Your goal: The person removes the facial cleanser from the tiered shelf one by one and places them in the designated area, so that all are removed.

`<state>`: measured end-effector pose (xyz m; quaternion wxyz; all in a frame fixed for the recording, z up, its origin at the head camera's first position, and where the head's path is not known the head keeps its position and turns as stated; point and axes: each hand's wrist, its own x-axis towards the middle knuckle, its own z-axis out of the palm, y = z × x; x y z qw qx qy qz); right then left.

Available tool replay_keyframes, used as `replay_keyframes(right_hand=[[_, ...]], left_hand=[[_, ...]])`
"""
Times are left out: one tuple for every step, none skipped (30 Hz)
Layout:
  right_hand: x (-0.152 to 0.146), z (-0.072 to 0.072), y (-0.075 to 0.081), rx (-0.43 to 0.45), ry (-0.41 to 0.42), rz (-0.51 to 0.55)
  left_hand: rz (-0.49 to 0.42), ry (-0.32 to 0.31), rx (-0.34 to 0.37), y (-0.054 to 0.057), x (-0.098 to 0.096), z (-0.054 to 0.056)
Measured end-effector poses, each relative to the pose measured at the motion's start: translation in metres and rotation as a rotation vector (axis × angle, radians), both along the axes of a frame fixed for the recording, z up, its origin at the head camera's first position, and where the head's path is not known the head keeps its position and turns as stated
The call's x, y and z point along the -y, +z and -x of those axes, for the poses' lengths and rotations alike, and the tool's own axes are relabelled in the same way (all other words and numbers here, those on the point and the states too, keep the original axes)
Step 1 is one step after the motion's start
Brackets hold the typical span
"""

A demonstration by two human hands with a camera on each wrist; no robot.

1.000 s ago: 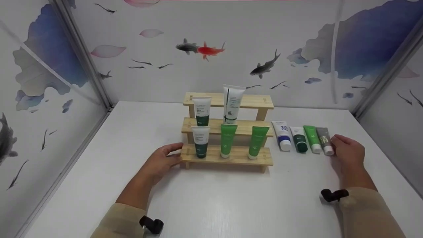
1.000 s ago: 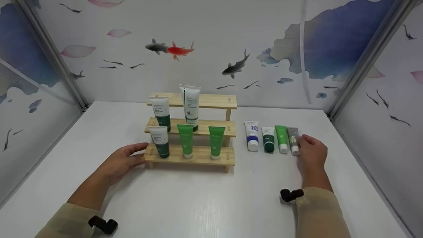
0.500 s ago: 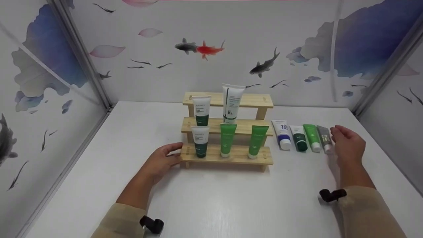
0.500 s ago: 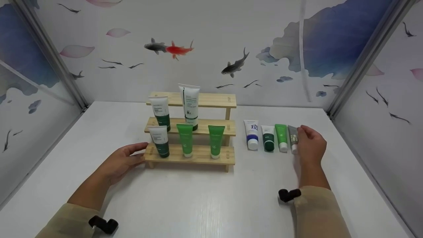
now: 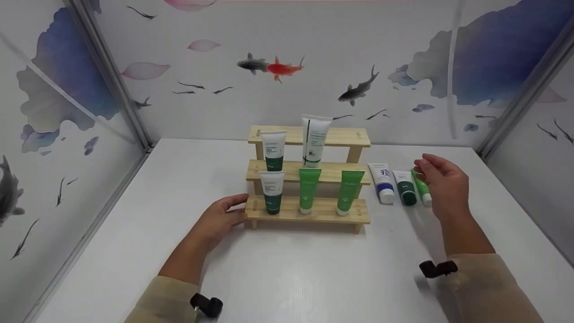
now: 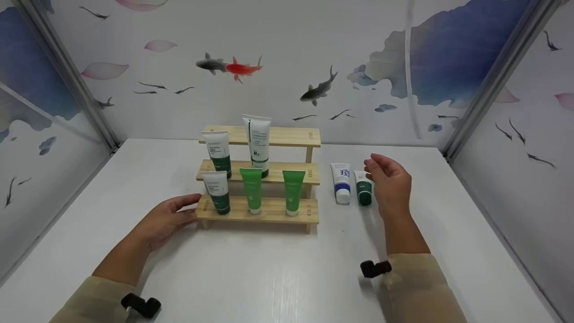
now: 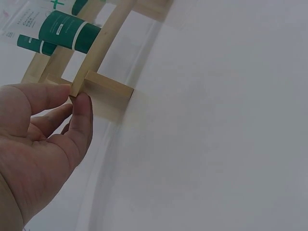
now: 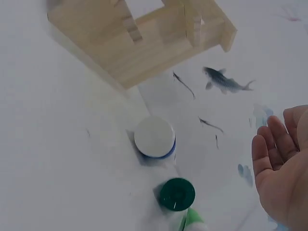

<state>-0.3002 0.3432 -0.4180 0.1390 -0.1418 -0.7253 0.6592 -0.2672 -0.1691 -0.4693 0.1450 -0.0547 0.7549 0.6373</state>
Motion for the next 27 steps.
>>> replay_keyframes(right_hand=[[0.005, -0.001, 0.003, -0.003, 0.007, -0.002], [0.011, -0.003, 0.007, -0.011, 0.018, 0.014], [0.016, -0.005, 0.010, -0.017, 0.030, 0.025], [0.022, -0.007, 0.013, -0.026, 0.043, 0.037], [0.028, -0.009, 0.016, -0.034, 0.057, 0.041], [0.035, -0.011, 0.019, -0.044, 0.073, 0.048], [0.041, -0.013, 0.022, -0.051, 0.089, 0.049], [0.048, -0.015, 0.024, -0.061, 0.106, 0.057], [0.054, -0.017, 0.027, -0.070, 0.122, 0.057], [0.060, -0.019, 0.029, -0.082, 0.139, 0.064], [0.066, -0.020, 0.031, -0.095, 0.157, 0.071], [0.072, -0.021, 0.033, -0.112, 0.179, 0.080], [0.077, -0.022, 0.035, -0.128, 0.199, 0.090], [0.081, -0.022, 0.037, -0.144, 0.221, 0.099], [0.086, -0.021, 0.039, -0.159, 0.244, 0.096], [0.090, -0.021, 0.042, -0.175, 0.269, 0.098], [0.094, -0.020, 0.044, -0.189, 0.293, 0.096], [0.098, -0.019, 0.046, -0.203, 0.316, 0.094], [0.101, -0.018, 0.048, -0.214, 0.336, 0.091], [0.104, -0.017, 0.050, -0.225, 0.353, 0.090], [0.107, -0.016, 0.052, -0.234, 0.368, 0.092], [0.109, -0.015, 0.054, -0.240, 0.380, 0.088], [0.111, -0.014, 0.056, -0.244, 0.390, 0.079], [0.113, -0.014, 0.058, -0.244, 0.399, 0.072], [0.115, -0.013, 0.059, -0.242, 0.406, 0.066], [0.117, -0.012, 0.061, -0.240, 0.413, 0.059], [0.119, -0.011, 0.062, -0.236, 0.421, 0.047]], left_hand=[[-0.001, 0.002, 0.000, 0.000, 0.000, 0.000], [-0.002, 0.005, 0.003, 0.000, 0.000, 0.000], [-0.005, 0.002, 0.000, 0.000, 0.001, -0.001], [-0.006, 0.003, -0.001, 0.000, 0.001, -0.001], [-0.007, 0.004, -0.002, 0.000, 0.001, -0.001], [-0.007, 0.008, -0.001, 0.000, 0.001, -0.001], [-0.005, 0.002, -0.007, 0.000, 0.002, -0.001], [-0.006, 0.002, -0.007, 0.000, 0.002, -0.001], [-0.006, 0.000, -0.009, 0.000, 0.002, -0.001], [-0.005, 0.002, -0.005, 0.000, 0.002, -0.001], [-0.005, 0.001, -0.004, 0.000, 0.002, 0.000], [-0.005, 0.000, -0.002, 0.000, 0.002, 0.000], [-0.003, -0.003, -0.002, 0.000, 0.001, 0.000], [-0.003, 0.001, 0.002, 0.001, 0.001, 0.000], [0.000, 0.001, 0.002, 0.001, 0.001, 0.001], [0.001, 0.001, 0.001, 0.001, 0.001, 0.001], [0.001, 0.001, -0.001, 0.001, 0.001, 0.001], [0.003, 0.002, -0.003, 0.001, 0.002, 0.001], [0.004, 0.003, -0.005, 0.001, 0.002, 0.001], [0.002, 0.004, -0.007, 0.001, 0.003, 0.000], [-0.001, 0.003, -0.009, 0.001, 0.003, 0.000], [-0.003, 0.002, -0.011, 0.001, 0.003, 0.000], [-0.001, 0.000, -0.012, 0.001, 0.003, 0.000], [-0.002, 0.000, -0.012, 0.001, 0.003, 0.000], [0.000, 0.000, -0.012, 0.001, 0.002, -0.001], [0.002, 0.000, -0.010, 0.001, 0.002, -0.001], [0.005, 0.000, -0.009, 0.001, 0.002, -0.001]])
